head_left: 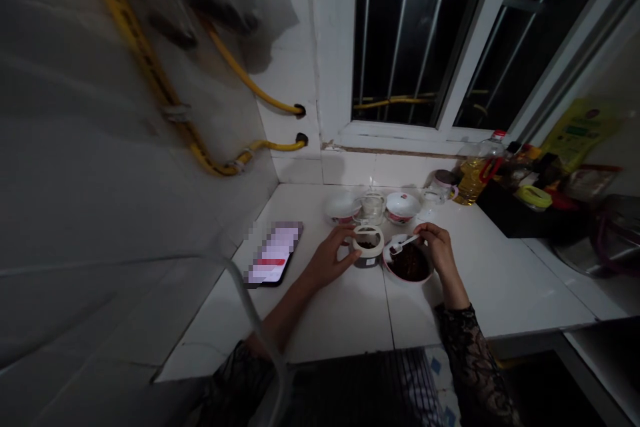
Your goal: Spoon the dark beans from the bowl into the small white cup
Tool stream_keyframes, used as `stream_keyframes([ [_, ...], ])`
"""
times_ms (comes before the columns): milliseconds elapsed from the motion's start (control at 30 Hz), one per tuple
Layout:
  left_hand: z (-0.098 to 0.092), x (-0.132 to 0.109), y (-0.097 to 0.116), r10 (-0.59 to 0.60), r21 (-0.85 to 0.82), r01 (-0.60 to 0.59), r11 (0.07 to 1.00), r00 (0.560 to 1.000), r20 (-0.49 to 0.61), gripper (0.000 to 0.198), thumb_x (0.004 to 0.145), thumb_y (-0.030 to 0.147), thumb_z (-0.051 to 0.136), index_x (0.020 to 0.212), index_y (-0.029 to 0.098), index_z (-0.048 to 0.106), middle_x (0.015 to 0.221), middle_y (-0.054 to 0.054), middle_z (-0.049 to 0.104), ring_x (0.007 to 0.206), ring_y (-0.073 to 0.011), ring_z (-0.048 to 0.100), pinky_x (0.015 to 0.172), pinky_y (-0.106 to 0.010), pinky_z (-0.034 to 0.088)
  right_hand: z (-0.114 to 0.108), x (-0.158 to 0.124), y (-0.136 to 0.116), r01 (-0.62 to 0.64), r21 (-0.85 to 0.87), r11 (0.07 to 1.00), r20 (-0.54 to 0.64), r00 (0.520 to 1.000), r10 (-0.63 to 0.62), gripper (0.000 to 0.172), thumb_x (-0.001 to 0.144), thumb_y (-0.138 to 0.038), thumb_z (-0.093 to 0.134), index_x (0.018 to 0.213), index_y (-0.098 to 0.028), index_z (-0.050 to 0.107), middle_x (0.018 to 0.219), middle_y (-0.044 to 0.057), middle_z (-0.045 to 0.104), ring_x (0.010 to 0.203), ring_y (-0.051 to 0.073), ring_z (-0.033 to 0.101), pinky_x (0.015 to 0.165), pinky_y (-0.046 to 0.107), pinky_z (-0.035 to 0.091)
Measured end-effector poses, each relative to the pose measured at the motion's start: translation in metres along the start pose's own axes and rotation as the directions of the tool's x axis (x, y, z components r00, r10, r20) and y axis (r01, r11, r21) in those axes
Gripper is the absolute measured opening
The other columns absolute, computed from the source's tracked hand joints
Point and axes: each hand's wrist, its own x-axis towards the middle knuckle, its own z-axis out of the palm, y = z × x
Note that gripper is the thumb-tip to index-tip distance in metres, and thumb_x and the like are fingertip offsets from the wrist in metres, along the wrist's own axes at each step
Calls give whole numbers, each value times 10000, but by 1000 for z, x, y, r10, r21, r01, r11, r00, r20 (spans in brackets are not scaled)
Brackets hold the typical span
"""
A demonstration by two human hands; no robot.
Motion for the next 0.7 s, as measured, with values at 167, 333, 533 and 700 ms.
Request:
stream_keyframes([
  [167,0,-1,0,-9,-1,9,1000,1000,0,235,906,337,651,1105,227,592,1278,-123,615,1204,-252,627,855,-358,610,13,3,-25,130,21,991,-65,990,-128,185,720,-352,497,720,-221,627,588,-7,546,616,184,524,641,305,412],
  [333,0,-1,0,-7,8,6,1000,1000,4,241,909,341,645,1115,227,590,1285,-125,608,1195,-252,629,850,-358,606,29,-6,-48,401,-217,890,-115,895,-431,239,887,-298,439,840,-228,662,664,20,596,744,226,563,796,369,434],
  [533,0,0,0,-2,12,2,1000,1000,-2,255,899,320,655,1130,234,588,1289,-122,615,1198,-253,630,856,-360,603,42,-18,-44,765,-451,460,344,624,-701,310,846,-100,421,965,-211,685,801,73,663,839,250,548,967,464,359],
  [700,-1,-1,0,0,1,0,1000,1000,-3,243,899,317,658,1118,238,588,1286,-125,612,1196,-252,630,843,-357,607,15,-7,-35,690,-469,552,145,676,-722,291,920,-130,401,951,-225,674,757,38,651,778,228,565,901,432,381],
])
